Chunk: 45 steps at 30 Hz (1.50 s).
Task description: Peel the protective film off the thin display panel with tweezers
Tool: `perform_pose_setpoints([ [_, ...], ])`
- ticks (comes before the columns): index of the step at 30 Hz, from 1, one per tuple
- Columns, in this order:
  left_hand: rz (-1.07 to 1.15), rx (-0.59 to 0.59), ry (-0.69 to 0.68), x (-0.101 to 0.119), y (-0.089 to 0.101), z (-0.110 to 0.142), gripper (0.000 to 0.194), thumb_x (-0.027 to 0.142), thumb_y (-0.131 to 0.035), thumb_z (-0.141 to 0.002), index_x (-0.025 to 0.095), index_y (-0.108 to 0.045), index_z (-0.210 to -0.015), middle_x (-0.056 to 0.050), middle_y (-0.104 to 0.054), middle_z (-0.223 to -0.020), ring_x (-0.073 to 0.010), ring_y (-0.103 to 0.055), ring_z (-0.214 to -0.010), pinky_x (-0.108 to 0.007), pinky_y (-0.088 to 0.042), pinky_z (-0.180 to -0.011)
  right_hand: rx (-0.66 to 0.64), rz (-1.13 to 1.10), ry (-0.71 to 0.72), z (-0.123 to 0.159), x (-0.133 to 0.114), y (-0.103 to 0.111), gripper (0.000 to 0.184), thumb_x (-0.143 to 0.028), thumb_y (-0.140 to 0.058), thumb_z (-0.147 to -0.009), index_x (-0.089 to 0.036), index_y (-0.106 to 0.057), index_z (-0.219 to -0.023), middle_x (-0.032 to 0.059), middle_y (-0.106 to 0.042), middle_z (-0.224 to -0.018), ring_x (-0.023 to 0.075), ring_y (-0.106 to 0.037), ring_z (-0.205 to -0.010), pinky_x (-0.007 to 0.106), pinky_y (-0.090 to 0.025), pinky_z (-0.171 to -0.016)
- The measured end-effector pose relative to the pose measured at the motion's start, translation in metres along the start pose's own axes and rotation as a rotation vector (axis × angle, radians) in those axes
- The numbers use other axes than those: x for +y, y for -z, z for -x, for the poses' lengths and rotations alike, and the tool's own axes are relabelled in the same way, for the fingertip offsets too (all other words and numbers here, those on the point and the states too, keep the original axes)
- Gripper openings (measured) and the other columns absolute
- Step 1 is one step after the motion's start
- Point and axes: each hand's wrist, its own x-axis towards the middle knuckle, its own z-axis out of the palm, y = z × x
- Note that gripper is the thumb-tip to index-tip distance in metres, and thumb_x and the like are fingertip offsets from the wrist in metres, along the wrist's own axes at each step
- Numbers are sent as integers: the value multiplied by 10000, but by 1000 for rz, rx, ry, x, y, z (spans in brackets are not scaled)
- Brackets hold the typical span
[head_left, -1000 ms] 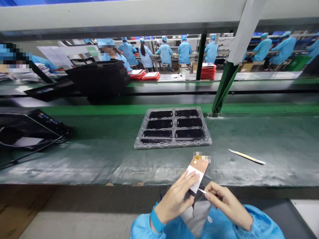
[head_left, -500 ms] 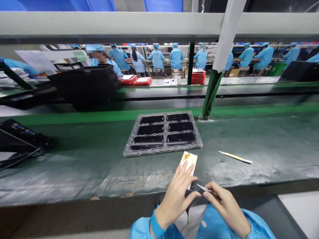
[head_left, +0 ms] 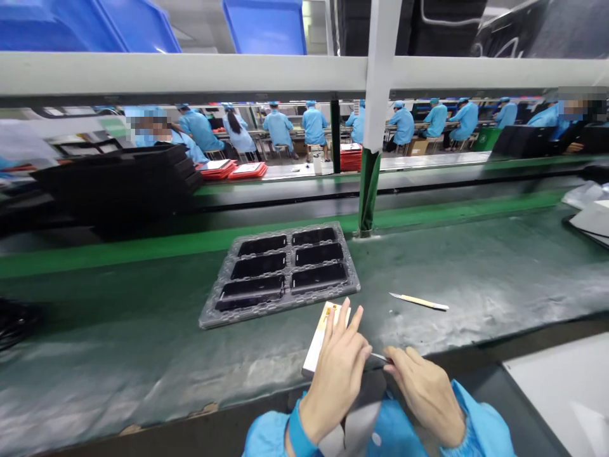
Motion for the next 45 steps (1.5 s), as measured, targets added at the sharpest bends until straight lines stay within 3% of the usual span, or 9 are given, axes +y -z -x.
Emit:
perform_pose_setpoints([
  [5, 53, 111, 155, -18, -11, -19, 313, 213, -356, -1035, 177, -496, -1313, -139, -559, -1430, -294, -305, -1476, -618, -398, -1123, 31, -19, -94, 7, 25, -1, 422, -338, -234, -1083, -166, -606, -985, 28, -708, -701, 150, -701, -591, 252, -454, -521],
  [12, -104, 5, -18, -13, -25, -45, 197, 241, -506, -994, 183, -587, -825, -106, -626, -1369, -342, -388, -1430, -648, -362, -1132, -67, -119, -249, 10, 40, -7, 508, -456, -149, -1069, -219, -568, -907, 44, -749, -735, 162, -739, -630, 239, -468, -505],
  [16, -132, -27, -31, -16, -26, -52, 128, 290, -600, -952, 174, -643, -919, -130, -618, -1374, -384, -414, -1404, -697, -338, -1119, -103, -152, -342, 15, 54, -8, 484, -500, -175, -1057, -238, -553, -906, 26, -744, -718, 188, -737, -594, 258, -460, -480],
  [20, -126, -5, -8, -34, -8, -41, 252, 128, -394, -1000, 170, -637, -1056, -104, -632, -1363, -311, -414, -1416, -623, -351, -1152, -145, -284, -443, 27, 60, -8, 310, -457, -334, -1039, -260, -560, -958, 5, -756, -773, 184, -748, -651, 242, -497, -529],
  [23, -78, -25, -15, -48, 16, -16, 364, 160, -395, -1008, 188, -486, -1359, -99, -562, -1444, -253, -391, -1429, -521, -394, -1157, -156, -364, -497, 36, 54, -8, 232, -440, -407, -1016, -272, -566, -1028, -7, -760, -788, 186, -751, -675, 237, -527, -557],
  [29, 13, -223, -95, -54, 45, 46, 676, 317, -657, -923, 274, -320, -1508, -92, -467, -1516, -259, -404, -1413, -484, -383, -1159, -221, -567, -414, 38, 14, -5, 186, -406, -460, -1009, -293, -604, -1038, 3, -767, -895, 177, -753, -761, 214, -553, -642],
  [32, -24, -240, -107, -51, 40, 62, 787, 211, -689, -889, 244, -253, -1544, -127, -416, -1541, -269, -359, -1434, -476, -400, -1150, -242, -636, -365, 34, -11, -4, 177, -381, -464, -1012, -289, -615, -999, -4, -743, -870, 164, -742, -764, 204, -548, -658],
  [37, -100, -199, -147, -45, 28, 66, 646, 13, -472, -902, 195, -331, -1505, -127, -452, -1519, -225, -422, -1407, -422, -442, -1131, -299, -623, -314, 33, -36, -7, 193, -345, -421, -1029, -266, -595, -1058, 8, -711, -864, 166, -735, -730, 222, -548, -638],
  [45, -207, -16, -196, -19, -6, 55, 404, 161, -493, -974, 97, -490, -1372, -157, -601, -1385, -297, -540, -1318, -454, -556, -1025, -338, -605, -375, 50, -35, 1, 178, -308, -438, -1024, -261, -606, -1056, 5, -714, -851, 160, -728, -694, 214, -533, -598],
])
